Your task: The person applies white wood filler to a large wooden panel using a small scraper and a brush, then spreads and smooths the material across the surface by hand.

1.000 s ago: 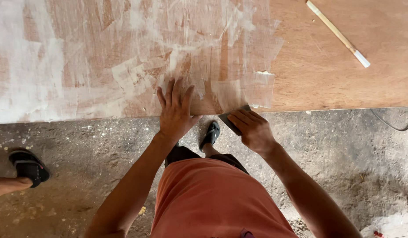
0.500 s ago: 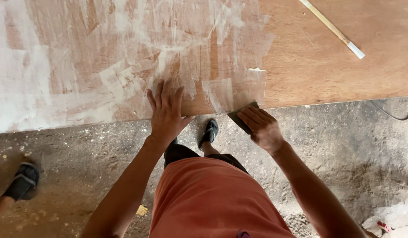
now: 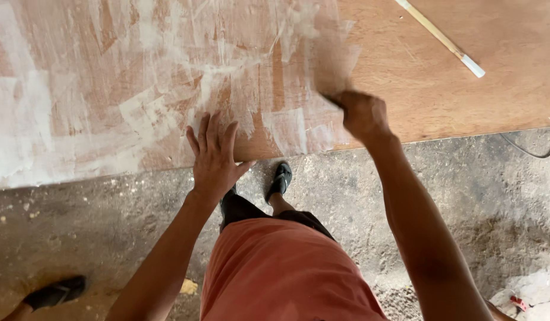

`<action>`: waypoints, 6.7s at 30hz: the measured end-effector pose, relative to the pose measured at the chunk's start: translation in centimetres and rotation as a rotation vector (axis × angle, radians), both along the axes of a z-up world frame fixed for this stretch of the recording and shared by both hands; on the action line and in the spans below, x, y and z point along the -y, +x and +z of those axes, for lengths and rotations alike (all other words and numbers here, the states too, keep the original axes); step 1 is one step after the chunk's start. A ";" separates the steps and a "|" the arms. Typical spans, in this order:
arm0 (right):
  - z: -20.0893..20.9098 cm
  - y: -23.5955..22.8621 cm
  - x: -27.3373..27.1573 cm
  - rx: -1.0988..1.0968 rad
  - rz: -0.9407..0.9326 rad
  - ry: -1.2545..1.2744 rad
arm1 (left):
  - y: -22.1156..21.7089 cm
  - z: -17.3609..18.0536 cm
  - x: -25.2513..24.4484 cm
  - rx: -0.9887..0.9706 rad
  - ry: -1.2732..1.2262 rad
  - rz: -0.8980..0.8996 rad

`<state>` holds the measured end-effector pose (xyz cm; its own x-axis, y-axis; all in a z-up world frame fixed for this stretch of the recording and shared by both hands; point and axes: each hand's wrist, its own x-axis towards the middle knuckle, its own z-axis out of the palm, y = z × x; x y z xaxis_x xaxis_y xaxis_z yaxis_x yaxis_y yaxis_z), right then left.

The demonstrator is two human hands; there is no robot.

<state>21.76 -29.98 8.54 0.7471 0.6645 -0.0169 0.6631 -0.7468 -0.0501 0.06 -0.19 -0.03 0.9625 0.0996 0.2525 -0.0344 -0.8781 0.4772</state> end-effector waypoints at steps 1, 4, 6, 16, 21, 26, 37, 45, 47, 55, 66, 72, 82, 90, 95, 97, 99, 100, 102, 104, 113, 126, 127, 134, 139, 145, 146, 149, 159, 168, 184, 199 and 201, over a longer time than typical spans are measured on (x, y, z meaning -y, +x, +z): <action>-0.3 -2.0 0.7 -0.056 0.006 0.028 | 0.1 0.0 0.0 0.000 0.005 -0.002; -0.4 -7.3 3.7 0.024 0.166 0.218 | 0.0 0.1 0.1 -0.011 -0.018 0.005; 0.5 -9.1 5.3 0.141 0.312 0.269 | 0.0 0.1 0.1 -0.030 -0.009 0.010; 4.6 -7.0 -5.5 0.022 0.319 0.245 | -0.1 0.3 -0.2 0.016 -0.011 -0.012; 1.1 -8.4 -12.1 0.000 0.380 0.278 | -1.0 0.2 -0.9 -0.008 -0.006 0.028; -3.5 -13.0 -11.6 0.129 0.401 0.248 | -1.9 0.0 -4.0 -0.088 0.041 0.100; 3.9 -7.6 -12.7 -0.136 0.201 0.029 | -2.2 1.1 -5.3 0.002 0.013 0.088; 0.0 -12.4 -13.0 -0.167 0.337 0.075 | -2.3 0.9 -5.1 -0.114 0.016 0.088; 0.4 -14.5 -10.5 -0.024 0.451 0.194 | -1.9 0.9 -5.2 -0.102 0.021 0.085; 0.7 -13.3 -4.8 0.040 0.602 0.200 | -1.9 0.9 -5.4 -0.145 0.033 0.057; 0.2 -13.4 -6.4 0.131 0.514 0.166 | -2.0 1.1 -5.4 -0.109 0.003 0.083; 2.9 -11.4 -4.6 -0.125 0.212 -0.130 | -2.5 1.7 -5.3 -0.037 -0.003 0.068; 4.4 -3.6 -9.7 0.036 0.286 0.013 | -0.8 2.4 -4.1 -0.274 0.151 0.031; -0.5 7.3 -18.1 -0.100 0.070 0.064 | -0.5 2.5 -3.5 -0.349 0.109 0.021; -4.6 -4.4 -11.1 0.118 0.257 0.240 | -0.8 0.9 -3.2 -0.167 0.097 0.019; -3.3 -8.6 -8.5 0.205 0.326 0.216 | -0.7 0.9 -3.4 -0.100 0.106 0.026; -1.5 -9.2 -7.5 0.152 0.345 0.095 | -0.6 1.1 -3.4 -0.099 0.093 0.010; -0.8 -8.4 -7.5 0.080 0.334 0.070 | -0.8 1.2 -3.5 -0.102 0.088 0.002; 0.4 -6.8 -8.2 -0.220 0.142 -0.206 | -1.0 1.3 -3.7 -0.122 0.067 -0.002; 1.7 -0.5 -10.3 -0.311 -0.040 -0.375 | -0.9 1.7 -3.6 -0.119 0.052 0.001; 0.7 5.5 -17.7 -0.208 -0.099 -0.242 | -0.7 1.4 -3.3 -0.138 0.068 0.004; 3.1 -7.4 -8.3 -0.291 -0.092 -0.239 | -0.5 0.7 -3.7 -0.129 0.075 -0.016; 3.4 -8.0 -8.3 -0.250 -0.076 -0.191 | -0.9 0.9 -3.6 -0.127 0.060 -0.012; 1.8 -13.1 -7.2 -0.116 0.117 0.089 | -1.4 2.3 -4.0 -0.089 -0.005 -0.023; 3.3 -15.0 -9.0 -0.585 -0.166 0.482 | -3.2 1.7 -5.8 0.425 -0.099 0.234; 1.8 -13.7 -10.9 -1.135 -0.627 0.952 | -9.7 -0.9 -6.0 0.428 -0.499 0.759; 1.8 -13.5 -11.0 -1.058 -0.580 0.869 | -10.3 -1.0 -5.3 0.344 -0.602 0.851; 1.9 -13.3 -12.9 -0.619 -0.168 0.556 | -10.1 -0.6 -4.5 0.239 -1.324 0.958; -0.9 -17.7 -13.8 0.010 0.513 0.087 | -6.4 2.7 -5.2 0.139 -2.168 0.676; 2.2 -10.4 -18.1 -0.092 0.321 0.061 | -7.0 2.3 -5.4 0.058 -2.147 0.580; 6.5 -14.9 -7.5 0.042 0.286 0.354 | -10.2 3.3 -3.7 -0.225 -1.521 0.531; 13.0 -7.9 -2.8 -0.024 0.511 0.525 | 3.3 14.9 9.6 0.369 -0.292 -0.099; 12.8 -2.9 -0.2 0.057 0.586 0.547 | 5.1 14.6 11.4 0.400 -0.301 -0.011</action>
<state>18.91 -29.80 21.34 0.2642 0.8521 0.4519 0.9522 -0.1560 -0.2626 5.12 -11.56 14.53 0.7973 0.2154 0.5639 -0.2748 -0.7022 0.6568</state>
